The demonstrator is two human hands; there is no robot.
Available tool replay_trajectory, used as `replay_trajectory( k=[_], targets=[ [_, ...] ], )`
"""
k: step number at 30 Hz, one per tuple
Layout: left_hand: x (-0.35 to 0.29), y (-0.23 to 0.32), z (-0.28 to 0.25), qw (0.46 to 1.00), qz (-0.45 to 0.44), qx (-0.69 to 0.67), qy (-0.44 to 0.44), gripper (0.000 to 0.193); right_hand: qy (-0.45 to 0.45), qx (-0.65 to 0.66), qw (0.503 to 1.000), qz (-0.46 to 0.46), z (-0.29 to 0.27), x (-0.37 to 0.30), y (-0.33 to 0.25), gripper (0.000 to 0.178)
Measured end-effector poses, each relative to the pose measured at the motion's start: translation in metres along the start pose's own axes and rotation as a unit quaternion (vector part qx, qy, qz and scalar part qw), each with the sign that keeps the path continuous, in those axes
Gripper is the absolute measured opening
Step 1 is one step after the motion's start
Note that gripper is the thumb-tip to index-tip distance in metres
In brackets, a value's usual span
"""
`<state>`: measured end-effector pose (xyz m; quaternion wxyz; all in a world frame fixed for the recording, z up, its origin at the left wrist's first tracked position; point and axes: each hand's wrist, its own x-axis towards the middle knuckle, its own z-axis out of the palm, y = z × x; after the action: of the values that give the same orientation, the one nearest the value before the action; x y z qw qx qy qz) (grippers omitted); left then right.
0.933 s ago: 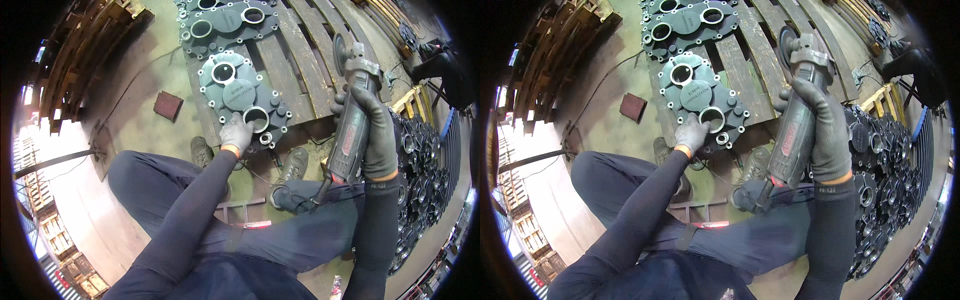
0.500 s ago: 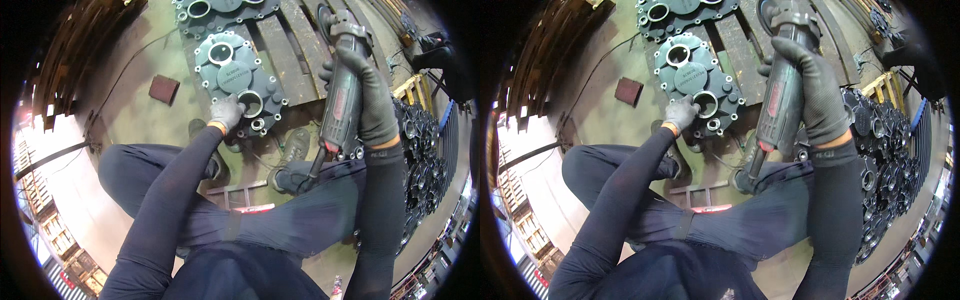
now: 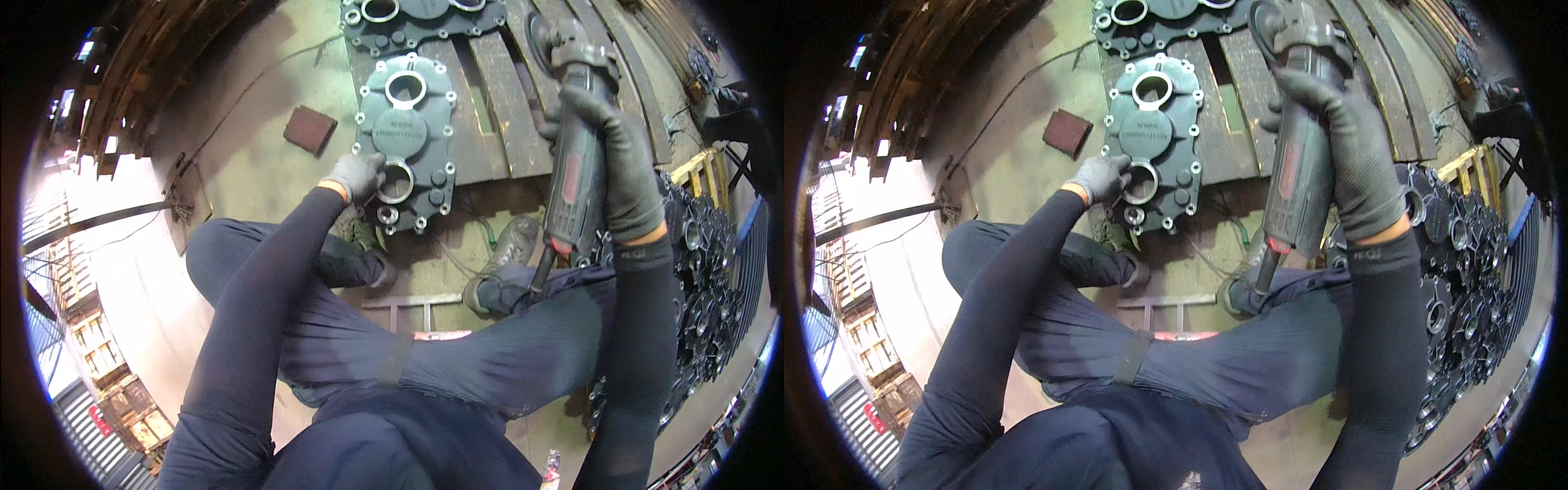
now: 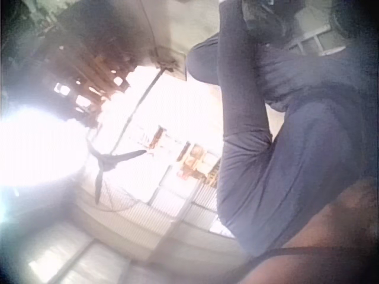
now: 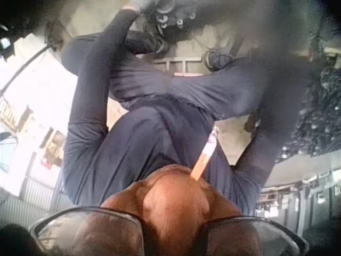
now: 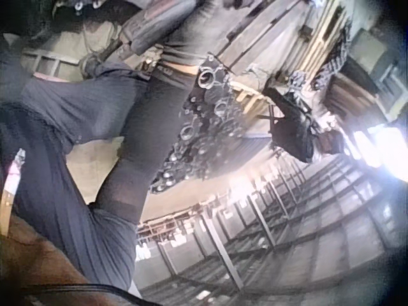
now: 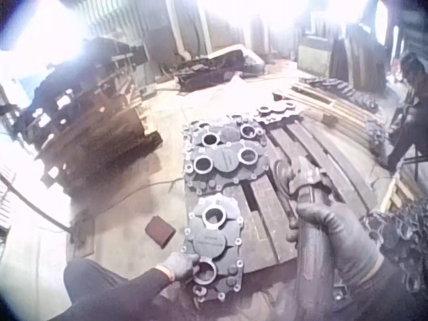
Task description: The person sits on the floor and uses an angle grinder to smooth the edges of metal cylinder head parts. They handle the parts one at a time, flipping them over to grind different sides, and place finished pieces onto a nearby stack.
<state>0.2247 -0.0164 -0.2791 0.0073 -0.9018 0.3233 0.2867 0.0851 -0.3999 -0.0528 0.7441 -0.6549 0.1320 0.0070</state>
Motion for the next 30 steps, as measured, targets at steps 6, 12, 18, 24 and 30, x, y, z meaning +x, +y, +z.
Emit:
replay_trajectory(
  k=[6, 12, 18, 24, 30],
  targets=[
    [0.026, 0.027, -0.042, 0.973, -0.115, -0.158, 0.124, 0.043, 0.066, -0.02, 0.995, 0.076, -0.002, 0.004, -0.003, 0.05],
    [0.093, 0.051, -0.058, 0.93, -0.08, -0.176, 0.313, 0.05, 0.116, 0.013, 0.987, 0.108, 0.0, 0.005, -0.003, 0.058],
    [0.156, 0.083, -0.064, 0.957, -0.205, -0.086, 0.185, 0.045, 0.133, -0.02, 0.983, 0.122, -0.012, -0.002, -0.012, 0.055],
    [0.171, 0.061, -0.04, 0.941, -0.191, -0.1, 0.261, 0.036, 0.181, 0.029, 0.975, 0.127, -0.019, -0.01, -0.019, 0.049],
    [0.189, 0.095, -0.032, 0.95, -0.099, -0.062, 0.29, 0.019, 0.195, 0.012, 0.971, 0.139, -0.045, -0.015, -0.022, 0.051]
  ],
)
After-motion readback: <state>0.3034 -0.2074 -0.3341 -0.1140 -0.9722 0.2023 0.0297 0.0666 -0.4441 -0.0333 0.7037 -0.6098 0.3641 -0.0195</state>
